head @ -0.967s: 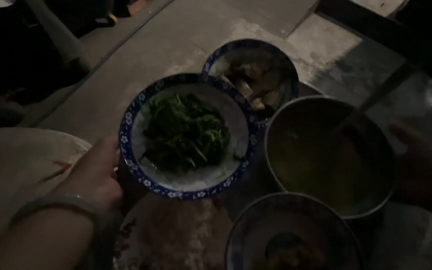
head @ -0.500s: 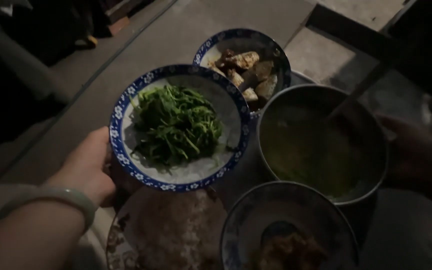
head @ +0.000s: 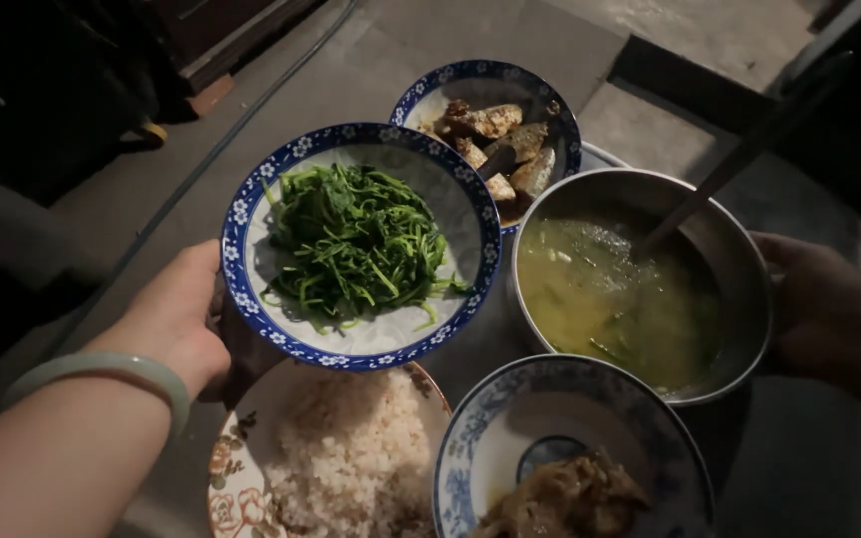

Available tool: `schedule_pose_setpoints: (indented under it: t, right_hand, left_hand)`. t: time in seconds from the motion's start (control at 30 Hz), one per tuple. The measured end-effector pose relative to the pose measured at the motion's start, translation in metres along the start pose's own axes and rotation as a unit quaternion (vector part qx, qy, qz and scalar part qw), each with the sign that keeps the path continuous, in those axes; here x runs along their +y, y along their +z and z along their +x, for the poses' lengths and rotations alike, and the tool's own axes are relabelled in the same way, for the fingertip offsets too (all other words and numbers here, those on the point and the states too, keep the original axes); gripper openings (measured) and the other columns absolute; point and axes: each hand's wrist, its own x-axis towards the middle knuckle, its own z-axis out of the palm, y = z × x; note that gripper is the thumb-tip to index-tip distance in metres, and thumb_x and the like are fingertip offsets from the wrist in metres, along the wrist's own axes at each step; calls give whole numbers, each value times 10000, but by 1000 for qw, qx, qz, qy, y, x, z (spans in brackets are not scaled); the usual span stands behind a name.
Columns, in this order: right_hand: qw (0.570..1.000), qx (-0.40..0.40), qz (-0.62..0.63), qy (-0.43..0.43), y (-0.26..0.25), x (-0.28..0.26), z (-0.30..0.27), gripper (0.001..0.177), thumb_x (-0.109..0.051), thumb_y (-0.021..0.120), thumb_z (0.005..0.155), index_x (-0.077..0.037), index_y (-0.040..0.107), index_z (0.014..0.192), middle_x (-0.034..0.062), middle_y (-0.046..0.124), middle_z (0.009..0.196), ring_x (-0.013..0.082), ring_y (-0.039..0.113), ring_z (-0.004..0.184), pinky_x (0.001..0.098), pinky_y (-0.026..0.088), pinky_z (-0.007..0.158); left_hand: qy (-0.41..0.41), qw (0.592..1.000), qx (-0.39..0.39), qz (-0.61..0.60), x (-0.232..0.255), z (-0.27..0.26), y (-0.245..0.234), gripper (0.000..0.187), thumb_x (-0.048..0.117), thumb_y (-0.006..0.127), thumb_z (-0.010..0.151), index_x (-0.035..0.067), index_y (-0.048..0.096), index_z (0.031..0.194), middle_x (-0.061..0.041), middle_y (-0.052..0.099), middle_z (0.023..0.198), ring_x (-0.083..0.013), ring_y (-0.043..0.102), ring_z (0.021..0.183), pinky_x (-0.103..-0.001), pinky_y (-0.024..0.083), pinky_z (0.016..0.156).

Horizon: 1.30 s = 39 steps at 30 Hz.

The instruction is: Arrange various dishes including soup, fish, greens, rice, and a chicken leg on a round metal table.

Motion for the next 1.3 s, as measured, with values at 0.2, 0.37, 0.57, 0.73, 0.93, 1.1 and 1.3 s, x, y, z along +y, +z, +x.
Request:
schedule_pose_setpoints:
  t: [0.2,0.37,0.57,0.73,0.93,1.1,1.3]
  right_hand:
    - [998,60,-8,23,33,-19,-47,512,-493,408,1091,-67,574,1321,156,634,1181,310,605,1094,590,472,992]
    - [996,-34,74,35,11,-8,-12,539,-507,437,1059,-50,607,1289,90,640,1114,223,586,996,491,492,939]
    - [999,36,8,19,13,-7,-18,535,-511,457,1048,-67,598,1309,135,640,1184,278,603,1053,537,484,957]
    - [999,19,43,27,15,-8,-18,473,-477,457,1030,-108,593,1294,110,666,1197,288,637,1052,548,493,946]
    - [995,-49,83,1,2,-3,5,462,-414,461,1028,-44,617,1256,156,715,1118,271,693,928,507,550,880]
    - [993,-57,103,21,-13,8,34,487,-440,483,1052,-31,628,1274,176,708,1161,299,694,962,510,535,940]
    - [991,-23,131,27,8,-2,-1,437,-420,515,1043,-55,634,1253,114,723,1161,244,691,1016,503,519,983]
  left_hand:
    - [39,999,1,-4,-1,15,-7,172,257,681,885,105,734,949,-54,762,976,-197,709,860,-406,606,807]
    - [37,999,14,-7,-12,10,-7,167,256,685,885,111,740,946,-39,773,964,-182,712,852,-380,603,804]
    - [23,1000,11,4,-20,10,-16,169,267,676,888,116,731,943,-44,767,957,-187,714,846,-385,603,798]
    - [9,1000,12,12,-17,14,-20,173,277,666,891,121,722,939,-49,761,949,-193,717,841,-391,604,792]
    - [15,999,-43,8,-1,34,-14,193,282,648,885,118,735,936,-74,761,946,-215,710,822,-417,592,763]
    - [0,1000,27,7,3,21,-4,176,275,673,897,115,722,951,-71,755,978,-228,714,873,-449,607,815]
    - [1,999,14,30,3,4,2,199,306,685,885,125,733,951,-52,767,988,-212,723,890,-456,613,827]
